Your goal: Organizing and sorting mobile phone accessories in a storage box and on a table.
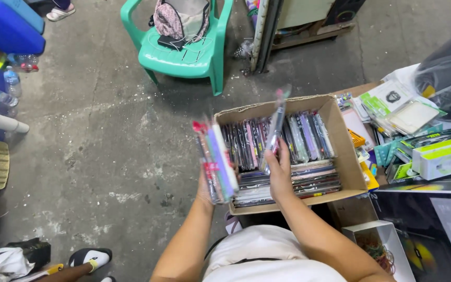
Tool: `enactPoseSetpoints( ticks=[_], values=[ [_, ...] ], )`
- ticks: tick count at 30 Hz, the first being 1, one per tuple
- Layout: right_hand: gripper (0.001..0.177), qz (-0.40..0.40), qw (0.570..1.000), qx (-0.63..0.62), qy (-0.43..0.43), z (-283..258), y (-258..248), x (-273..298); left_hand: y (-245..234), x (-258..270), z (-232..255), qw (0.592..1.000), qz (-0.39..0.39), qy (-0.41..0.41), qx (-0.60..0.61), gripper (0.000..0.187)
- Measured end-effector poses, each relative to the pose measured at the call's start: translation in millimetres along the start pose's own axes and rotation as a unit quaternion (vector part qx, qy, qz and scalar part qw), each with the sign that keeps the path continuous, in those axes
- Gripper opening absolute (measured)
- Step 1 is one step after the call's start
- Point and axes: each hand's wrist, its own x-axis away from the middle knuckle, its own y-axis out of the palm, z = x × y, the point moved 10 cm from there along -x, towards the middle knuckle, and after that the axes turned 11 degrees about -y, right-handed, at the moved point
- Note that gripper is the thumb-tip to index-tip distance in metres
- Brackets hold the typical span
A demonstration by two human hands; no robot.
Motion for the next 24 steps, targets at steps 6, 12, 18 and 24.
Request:
enactPoseSetpoints(
  ticks=[6, 12, 18, 24],
  values=[
    [0.066, 0.029, 0.994, 0.021, 0.100, 120.5, 3.1, -1.1, -98.0, 18.8, 34.2, 0.986, 0.162, 0.046, -0.005, 0.066],
    [0.064, -0.062, 0.981, 0.019, 0.184, 150.3, 76.7, 1.2, -78.3, 17.1, 21.9, 0.995, 0.094, 0.015, 0.034, 0.069],
    [0.052, -0.112, 0.940, 0.251, 0.204, 128.4, 92.9, 7.5, -106.7, 15.3, 20.0, 0.995, 0.083, -0.007, 0.046, 0.064],
    [0.050, -0.208, 0.928, 0.273, 0.145, 195.0, 63.5, -15.3, -49.6, 14.6, 27.6, 0.999, 0.038, 0.004, -0.018, 0.081]
  ],
)
